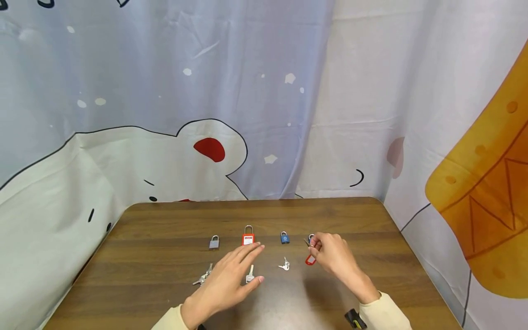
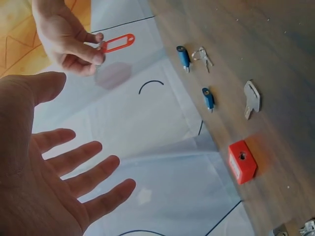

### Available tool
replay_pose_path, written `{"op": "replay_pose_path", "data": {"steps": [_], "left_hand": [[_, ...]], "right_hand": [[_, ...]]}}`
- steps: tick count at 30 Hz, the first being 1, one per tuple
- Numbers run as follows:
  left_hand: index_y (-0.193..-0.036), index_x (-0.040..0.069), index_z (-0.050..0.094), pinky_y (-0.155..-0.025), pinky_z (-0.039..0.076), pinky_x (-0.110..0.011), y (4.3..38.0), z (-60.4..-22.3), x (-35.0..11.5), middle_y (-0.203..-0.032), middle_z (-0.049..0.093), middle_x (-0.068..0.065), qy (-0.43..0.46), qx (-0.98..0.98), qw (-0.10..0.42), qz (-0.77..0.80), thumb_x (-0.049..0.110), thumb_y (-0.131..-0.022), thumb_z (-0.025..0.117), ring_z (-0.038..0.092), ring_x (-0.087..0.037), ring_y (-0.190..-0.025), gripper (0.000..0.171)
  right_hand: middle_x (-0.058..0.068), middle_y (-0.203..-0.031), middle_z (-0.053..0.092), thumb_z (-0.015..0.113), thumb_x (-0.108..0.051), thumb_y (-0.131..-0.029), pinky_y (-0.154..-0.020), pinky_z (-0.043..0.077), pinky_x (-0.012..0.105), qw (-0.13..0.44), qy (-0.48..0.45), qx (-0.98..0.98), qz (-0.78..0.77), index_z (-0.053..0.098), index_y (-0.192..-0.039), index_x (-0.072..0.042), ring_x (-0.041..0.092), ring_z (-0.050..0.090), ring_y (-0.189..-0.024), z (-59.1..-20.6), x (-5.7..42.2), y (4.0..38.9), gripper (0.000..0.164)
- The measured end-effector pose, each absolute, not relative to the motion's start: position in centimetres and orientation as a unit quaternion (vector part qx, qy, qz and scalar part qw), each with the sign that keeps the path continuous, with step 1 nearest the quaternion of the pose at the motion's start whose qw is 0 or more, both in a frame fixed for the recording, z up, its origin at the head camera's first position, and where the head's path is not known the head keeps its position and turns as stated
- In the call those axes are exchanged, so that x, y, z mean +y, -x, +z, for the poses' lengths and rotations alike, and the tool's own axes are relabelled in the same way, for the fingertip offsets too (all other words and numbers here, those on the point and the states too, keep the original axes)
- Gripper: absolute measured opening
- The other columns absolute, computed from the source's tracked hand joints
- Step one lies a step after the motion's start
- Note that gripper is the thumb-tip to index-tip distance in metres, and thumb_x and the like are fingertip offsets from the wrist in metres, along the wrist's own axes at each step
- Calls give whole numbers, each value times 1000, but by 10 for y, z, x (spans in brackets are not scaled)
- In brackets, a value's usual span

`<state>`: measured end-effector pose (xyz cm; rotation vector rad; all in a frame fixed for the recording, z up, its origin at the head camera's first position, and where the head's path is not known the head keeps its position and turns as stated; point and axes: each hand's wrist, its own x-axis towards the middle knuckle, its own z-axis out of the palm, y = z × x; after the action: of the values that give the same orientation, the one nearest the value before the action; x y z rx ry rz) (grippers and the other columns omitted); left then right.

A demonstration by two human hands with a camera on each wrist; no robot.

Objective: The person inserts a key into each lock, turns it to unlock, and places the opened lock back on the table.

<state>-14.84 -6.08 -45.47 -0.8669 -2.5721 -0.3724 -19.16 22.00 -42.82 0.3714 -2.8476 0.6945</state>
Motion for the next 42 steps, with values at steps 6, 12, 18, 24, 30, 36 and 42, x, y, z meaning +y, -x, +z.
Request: {"op": "replay_pose_path", "data": {"steps": [6, 12, 18, 24, 30, 36, 42], "left_hand": [[-144, 27, 32, -96, 47, -38, 150, -449, -65, -139, 47, 6, 299, -917, 215, -152, 48, -86, 58, 51, -15, -123, 66], [-141, 24, 37, -96, 48, -36, 153, -443, -69, -136, 50, 6, 297, -910, 237, -166, 45, -87, 57, 51, -14, -123, 62], [-138, 21, 42, -96, 47, -31, 154, -435, -72, -133, 52, 10, 299, -900, 239, -211, 46, -88, 56, 51, -8, -121, 58], [-138, 24, 41, -97, 46, -27, 155, -427, -73, -130, 53, 13, 298, -895, 222, -249, 45, -88, 57, 51, -2, -117, 57], [-138, 25, 41, -97, 47, -30, 153, -425, -74, -130, 54, 12, 290, -895, 218, -261, 45, -88, 57, 51, -4, -119, 56], [-137, 28, 42, -98, 47, -32, 150, -421, -75, -132, 52, 13, 280, -887, 204, -305, 47, -89, 56, 51, -5, -121, 53], [-134, 29, 43, -92, 50, -31, 148, -417, -75, -125, 58, 11, 280, -870, 207, -350, 42, -89, 58, 57, -4, -112, 49]], "right_hand": [[-15, -61, 57, 73, -17, -76, -55, 39, 17, 124, -159, -953, 225, 62, -74, -21, -6, 48, -55, -407, 210, 185, 13], [-16, -61, 57, 74, -17, -76, -54, 39, 17, 138, -187, -946, 226, 62, -75, -20, -7, 47, -55, -391, 200, 178, 13], [-19, -60, 55, 74, -19, -76, -56, 39, 17, 147, -205, -943, 218, 62, -75, -22, -8, 47, -56, -377, 190, 175, 13], [-19, -61, 56, 75, -18, -76, -57, 39, 17, 154, -227, -936, 223, 63, -75, -23, -8, 47, -57, -367, 178, 175, 13], [-18, -61, 56, 76, -17, -75, -55, 40, 15, 158, -256, -926, 230, 63, -74, -23, -8, 48, -57, -359, 166, 173, 15], [-17, -63, 58, 76, -16, -74, -55, 41, 15, 166, -288, -916, 226, 64, -76, -21, -8, 50, -59, -351, 156, 168, 14], [-16, -67, 61, 75, -14, -75, -56, 43, 14, 167, -313, -908, 224, 65, -78, -19, -7, 51, -60, -347, 149, 164, 12]]}}
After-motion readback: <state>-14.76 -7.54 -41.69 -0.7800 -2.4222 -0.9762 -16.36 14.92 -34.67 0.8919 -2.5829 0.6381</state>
